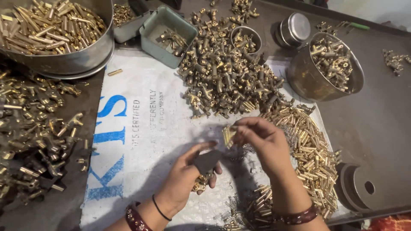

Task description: The person is manually assembling small brass metal components by inserting pins into them at a workbench.

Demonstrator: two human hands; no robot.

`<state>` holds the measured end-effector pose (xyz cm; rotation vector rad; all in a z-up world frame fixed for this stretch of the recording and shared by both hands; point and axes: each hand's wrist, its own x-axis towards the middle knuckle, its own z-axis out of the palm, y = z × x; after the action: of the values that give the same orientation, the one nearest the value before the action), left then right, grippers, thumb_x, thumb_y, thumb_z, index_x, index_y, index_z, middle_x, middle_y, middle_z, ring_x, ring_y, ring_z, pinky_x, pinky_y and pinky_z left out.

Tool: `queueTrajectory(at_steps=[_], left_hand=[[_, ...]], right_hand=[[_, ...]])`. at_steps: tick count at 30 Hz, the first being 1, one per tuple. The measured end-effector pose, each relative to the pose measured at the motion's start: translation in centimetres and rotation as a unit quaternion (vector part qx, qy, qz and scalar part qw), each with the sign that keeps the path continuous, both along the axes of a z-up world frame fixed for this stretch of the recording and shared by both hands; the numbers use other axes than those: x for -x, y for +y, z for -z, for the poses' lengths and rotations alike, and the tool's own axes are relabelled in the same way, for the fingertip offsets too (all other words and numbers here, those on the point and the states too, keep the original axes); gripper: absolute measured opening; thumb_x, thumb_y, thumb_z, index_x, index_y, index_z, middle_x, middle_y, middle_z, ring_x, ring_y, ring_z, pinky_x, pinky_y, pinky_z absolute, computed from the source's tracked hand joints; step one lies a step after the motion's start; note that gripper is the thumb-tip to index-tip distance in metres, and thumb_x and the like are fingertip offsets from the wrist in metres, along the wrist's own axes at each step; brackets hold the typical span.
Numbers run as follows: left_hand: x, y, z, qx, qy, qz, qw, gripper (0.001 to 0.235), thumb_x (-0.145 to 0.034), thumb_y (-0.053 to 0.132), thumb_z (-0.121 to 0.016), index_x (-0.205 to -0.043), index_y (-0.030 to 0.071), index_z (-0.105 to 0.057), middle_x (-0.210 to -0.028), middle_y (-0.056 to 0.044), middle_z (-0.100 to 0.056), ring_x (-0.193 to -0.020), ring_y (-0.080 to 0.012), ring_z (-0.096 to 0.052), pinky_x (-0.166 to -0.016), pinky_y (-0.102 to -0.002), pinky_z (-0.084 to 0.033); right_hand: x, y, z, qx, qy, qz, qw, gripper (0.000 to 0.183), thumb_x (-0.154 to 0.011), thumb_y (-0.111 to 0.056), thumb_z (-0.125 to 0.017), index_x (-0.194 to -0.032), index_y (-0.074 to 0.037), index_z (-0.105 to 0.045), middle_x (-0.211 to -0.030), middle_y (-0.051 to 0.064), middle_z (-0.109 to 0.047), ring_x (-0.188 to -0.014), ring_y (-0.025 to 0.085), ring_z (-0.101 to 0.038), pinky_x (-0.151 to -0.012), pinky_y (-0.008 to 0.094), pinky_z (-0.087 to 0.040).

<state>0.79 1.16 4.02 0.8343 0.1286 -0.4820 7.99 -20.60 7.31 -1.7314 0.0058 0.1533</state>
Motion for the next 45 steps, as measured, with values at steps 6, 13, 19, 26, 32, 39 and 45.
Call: queueTrajectory(at_steps=[6, 13, 19, 26, 32, 39, 45], left_hand=[[0.3, -0.4, 3.9, -0.058, -0.06, -0.037, 0.996, 0.036, -0.095, 0.007, -0.053, -0.125, -0.003, -0.07, -0.088, -0.01, -0.072, -0.066, -0.0153, -0.066, -0.059, -0.026, -0.053], [-0.4, 0.4, 1.2, -0.095, 0.031, -0.097, 0.99, 0.036, -0.095, 0.013, -0.05, -0.126, 0.01, -0.069, -0.084, -0.006, -0.071, -0.059, -0.0125, -0.063, -0.042, -0.023, -0.04], [0.3, -0.4, 2.8, -0.081, -0.039, -0.069, 0.994, 0.04, -0.088, 0.004, -0.054, -0.123, 0.005, -0.072, -0.087, -0.004, -0.073, -0.063, -0.0103, -0.064, -0.047, -0.022, -0.044], [0.8, -0.8, 1.7, -0.255, -0.144, 0.0, 0.956, 0.038, -0.084, 0.009, -0.071, -0.122, 0.007, -0.074, -0.087, -0.001, -0.076, -0.076, -0.0065, -0.065, -0.067, -0.023, -0.054], [1.0, -0.2, 0.9, -0.302, -0.161, 0.008, 0.94, 0.037, -0.08, 0.009, -0.072, -0.117, 0.008, -0.073, -0.084, 0.0, -0.075, -0.075, -0.0074, -0.067, -0.069, -0.026, -0.056], [1.2, -0.4, 0.6, -0.314, -0.134, 0.065, 0.938, 0.017, -0.087, 0.017, -0.076, -0.1, 0.006, -0.074, -0.073, -0.004, -0.067, -0.067, -0.0093, -0.058, -0.062, -0.027, -0.05], [0.8, -0.4, 1.7, -0.3, -0.192, 0.032, 0.934, 0.022, -0.08, 0.013, -0.07, -0.099, 0.005, -0.078, -0.081, -0.002, -0.073, -0.073, -0.0094, -0.066, -0.068, -0.027, -0.054]], right_hand=[[1.4, 1.4, 1.4, 0.401, -0.172, -0.094, 0.895, 0.015, -0.079, -0.01, -0.078, -0.094, -0.006, -0.079, -0.102, 0.007, -0.075, -0.095, 0.024, -0.071, -0.086, 0.036, -0.057], [3.3, 5.0, 1.3, 0.513, -0.221, -0.147, 0.816, 0.021, -0.074, -0.019, -0.078, -0.092, -0.007, -0.077, -0.103, 0.011, -0.073, -0.1, 0.033, -0.064, -0.087, 0.045, -0.051], [3.2, 3.6, 1.0, 0.524, -0.191, -0.12, 0.821, 0.018, -0.078, -0.015, -0.076, -0.094, -0.005, -0.074, -0.1, 0.011, -0.071, -0.1, 0.033, -0.063, -0.089, 0.044, -0.049], [5.9, 1.8, 0.6, 0.044, -0.028, -0.009, 0.999, 0.017, -0.085, -0.005, -0.074, -0.102, -0.004, -0.075, -0.104, 0.009, -0.075, -0.098, 0.019, -0.072, -0.089, 0.035, -0.059], [7.0, 2.4, 0.1, 0.17, -0.177, -0.054, 0.968, 0.012, -0.083, -0.007, -0.079, -0.094, -0.005, -0.078, -0.107, 0.008, -0.075, -0.105, 0.019, -0.071, -0.092, 0.033, -0.056], [-1.0, -1.6, 0.5, 0.534, -0.218, 0.017, 0.817, 0.017, -0.09, -0.021, -0.075, -0.099, -0.007, -0.078, -0.113, 0.011, -0.069, -0.103, 0.029, -0.065, -0.09, 0.039, -0.052], [-3.2, -3.4, 3.3, 0.611, -0.225, 0.006, 0.759, 0.021, -0.075, -0.022, -0.079, -0.092, -0.01, -0.081, -0.108, 0.01, -0.071, -0.109, 0.033, -0.06, -0.095, 0.045, -0.048]])
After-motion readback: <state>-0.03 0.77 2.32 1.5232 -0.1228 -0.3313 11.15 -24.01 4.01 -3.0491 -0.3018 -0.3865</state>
